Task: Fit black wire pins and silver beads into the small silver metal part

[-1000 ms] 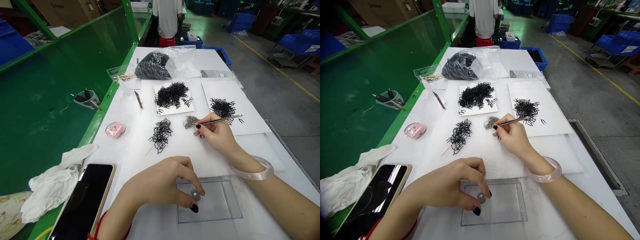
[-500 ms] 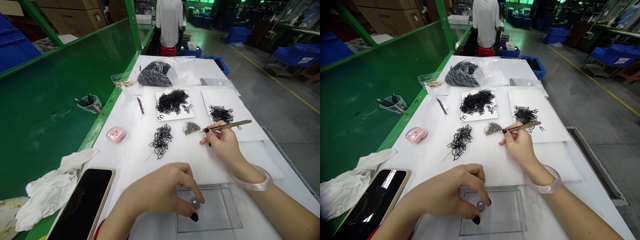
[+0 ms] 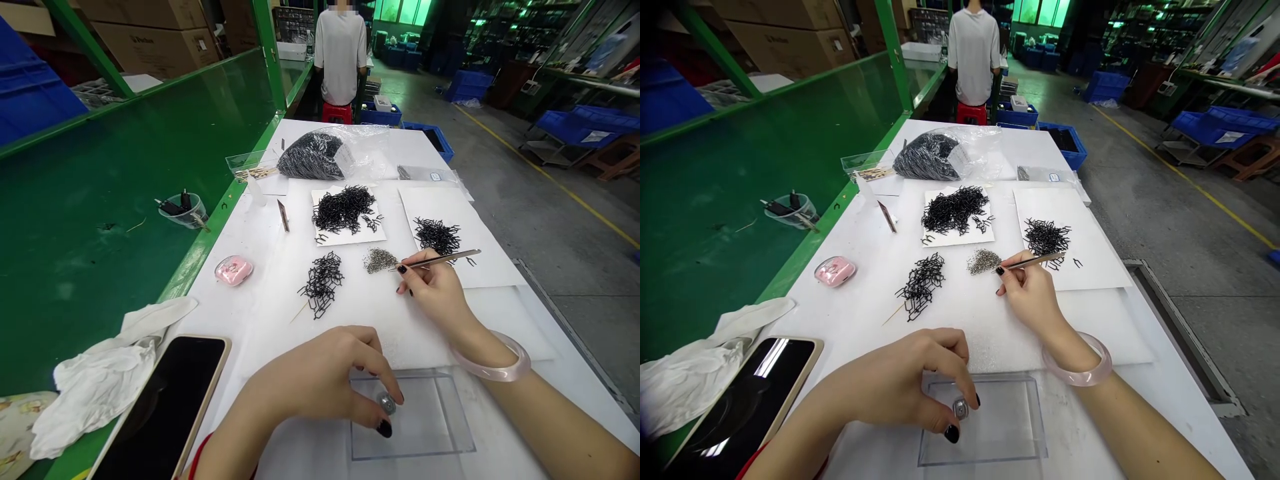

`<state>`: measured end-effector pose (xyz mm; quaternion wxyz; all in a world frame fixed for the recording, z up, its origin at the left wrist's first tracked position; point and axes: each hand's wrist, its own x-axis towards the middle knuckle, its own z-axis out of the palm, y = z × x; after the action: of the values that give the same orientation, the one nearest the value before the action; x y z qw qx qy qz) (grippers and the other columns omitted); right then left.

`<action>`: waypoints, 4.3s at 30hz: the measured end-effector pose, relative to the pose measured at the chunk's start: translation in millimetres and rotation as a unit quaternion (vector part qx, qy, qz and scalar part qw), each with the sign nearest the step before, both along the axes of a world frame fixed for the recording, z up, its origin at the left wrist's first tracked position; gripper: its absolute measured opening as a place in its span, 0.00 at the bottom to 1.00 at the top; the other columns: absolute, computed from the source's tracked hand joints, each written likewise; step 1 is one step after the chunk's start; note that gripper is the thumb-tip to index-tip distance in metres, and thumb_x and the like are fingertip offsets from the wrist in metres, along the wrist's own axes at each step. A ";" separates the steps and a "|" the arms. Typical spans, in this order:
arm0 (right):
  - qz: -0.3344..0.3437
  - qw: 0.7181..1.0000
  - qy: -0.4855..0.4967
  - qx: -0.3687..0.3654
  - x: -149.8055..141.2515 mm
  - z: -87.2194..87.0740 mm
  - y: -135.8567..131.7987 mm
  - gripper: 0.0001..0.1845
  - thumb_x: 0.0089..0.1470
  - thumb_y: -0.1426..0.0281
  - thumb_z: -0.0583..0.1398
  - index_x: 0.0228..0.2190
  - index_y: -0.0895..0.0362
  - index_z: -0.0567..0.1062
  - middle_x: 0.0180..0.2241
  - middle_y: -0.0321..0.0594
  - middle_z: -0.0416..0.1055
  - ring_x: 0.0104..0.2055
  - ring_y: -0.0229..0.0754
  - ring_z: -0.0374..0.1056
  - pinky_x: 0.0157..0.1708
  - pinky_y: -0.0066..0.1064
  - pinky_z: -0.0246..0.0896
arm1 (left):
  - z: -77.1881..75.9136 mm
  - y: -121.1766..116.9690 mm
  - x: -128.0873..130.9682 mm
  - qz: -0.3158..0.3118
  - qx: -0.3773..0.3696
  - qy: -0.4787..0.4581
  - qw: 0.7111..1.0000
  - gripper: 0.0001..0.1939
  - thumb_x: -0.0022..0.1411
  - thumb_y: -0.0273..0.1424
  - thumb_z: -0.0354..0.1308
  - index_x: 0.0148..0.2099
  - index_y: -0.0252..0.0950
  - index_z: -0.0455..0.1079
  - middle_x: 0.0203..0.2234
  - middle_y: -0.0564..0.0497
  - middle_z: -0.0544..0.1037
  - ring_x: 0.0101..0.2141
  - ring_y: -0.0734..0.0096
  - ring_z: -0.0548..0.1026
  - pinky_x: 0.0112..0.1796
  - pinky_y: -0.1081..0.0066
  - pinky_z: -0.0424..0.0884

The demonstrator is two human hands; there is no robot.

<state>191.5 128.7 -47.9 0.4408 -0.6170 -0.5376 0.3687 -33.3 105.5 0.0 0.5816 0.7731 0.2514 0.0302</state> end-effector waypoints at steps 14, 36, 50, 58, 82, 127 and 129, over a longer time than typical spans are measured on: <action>0.229 0.952 0.197 0.051 5.5 44.4 -51.1 0.05 0.61 0.71 0.60 0.34 0.58 0.67 0.35 0.36 0.70 0.24 0.31 0.72 0.19 0.20 0.64 | 1.2 1.3 0.5 -0.010 0.017 -0.005 1.000 0.14 0.52 0.38 0.71 0.42 0.43 0.80 0.34 0.53 0.69 0.33 0.74 0.69 0.34 0.74 0.65; 0.356 0.921 0.152 0.039 1.3 37.4 -100.1 0.15 0.60 0.82 0.55 0.42 0.51 0.68 0.35 0.37 0.69 0.37 0.36 0.68 0.33 0.29 0.67 | 4.7 0.9 3.8 -0.005 0.021 -0.006 1.000 0.13 0.50 0.28 0.72 0.41 0.38 0.80 0.31 0.55 0.67 0.30 0.76 0.67 0.31 0.74 0.63; 0.366 0.919 0.134 0.050 0.0 37.2 -97.8 0.12 0.61 0.80 0.56 0.41 0.51 0.69 0.34 0.36 0.67 0.36 0.34 0.66 0.31 0.26 0.64 | 4.9 1.6 3.6 -0.005 0.028 -0.012 1.000 0.12 0.50 0.28 0.72 0.39 0.38 0.80 0.30 0.55 0.67 0.30 0.76 0.67 0.31 0.75 0.62; 0.366 0.921 0.123 0.053 -0.2 40.5 -98.1 0.11 0.60 0.81 0.56 0.40 0.53 0.68 0.35 0.35 0.68 0.36 0.31 0.66 0.32 0.23 0.65 | 4.4 1.0 4.0 -0.006 0.031 -0.017 0.999 0.13 0.51 0.28 0.71 0.41 0.38 0.80 0.31 0.55 0.67 0.30 0.77 0.67 0.31 0.75 0.63; 0.340 0.933 0.104 0.061 -2.1 44.6 -95.7 0.06 0.57 0.70 0.63 0.38 0.53 0.72 0.33 0.42 0.71 0.36 0.42 0.69 0.30 0.33 0.70 | 6.7 2.2 4.5 -0.004 0.023 0.008 1.000 0.11 0.51 0.28 0.71 0.39 0.40 0.80 0.30 0.56 0.67 0.30 0.77 0.67 0.31 0.75 0.63; 0.060 0.997 -0.038 0.009 -2.5 5.7 4.6 0.12 0.62 0.64 0.59 0.40 0.62 0.72 0.32 0.36 0.71 0.30 0.34 0.69 0.30 0.28 0.69 | 3.7 -1.4 0.9 -0.002 -0.001 0.019 1.000 0.12 0.54 0.38 0.69 0.43 0.45 0.80 0.35 0.54 0.68 0.34 0.74 0.68 0.34 0.74 0.65; 0.061 0.997 -0.037 0.008 -2.4 4.9 5.4 0.12 0.62 0.64 0.60 0.39 0.62 0.72 0.32 0.36 0.71 0.30 0.34 0.69 0.30 0.28 0.69 | 3.6 -1.3 1.2 -0.001 -0.001 0.019 1.000 0.12 0.53 0.36 0.70 0.42 0.45 0.80 0.34 0.54 0.67 0.34 0.74 0.68 0.34 0.74 0.64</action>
<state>189.1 134.2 -43.1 0.4022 -0.5931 -0.5927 0.3677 -32.2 104.2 3.6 0.5773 0.7732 0.2621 0.0150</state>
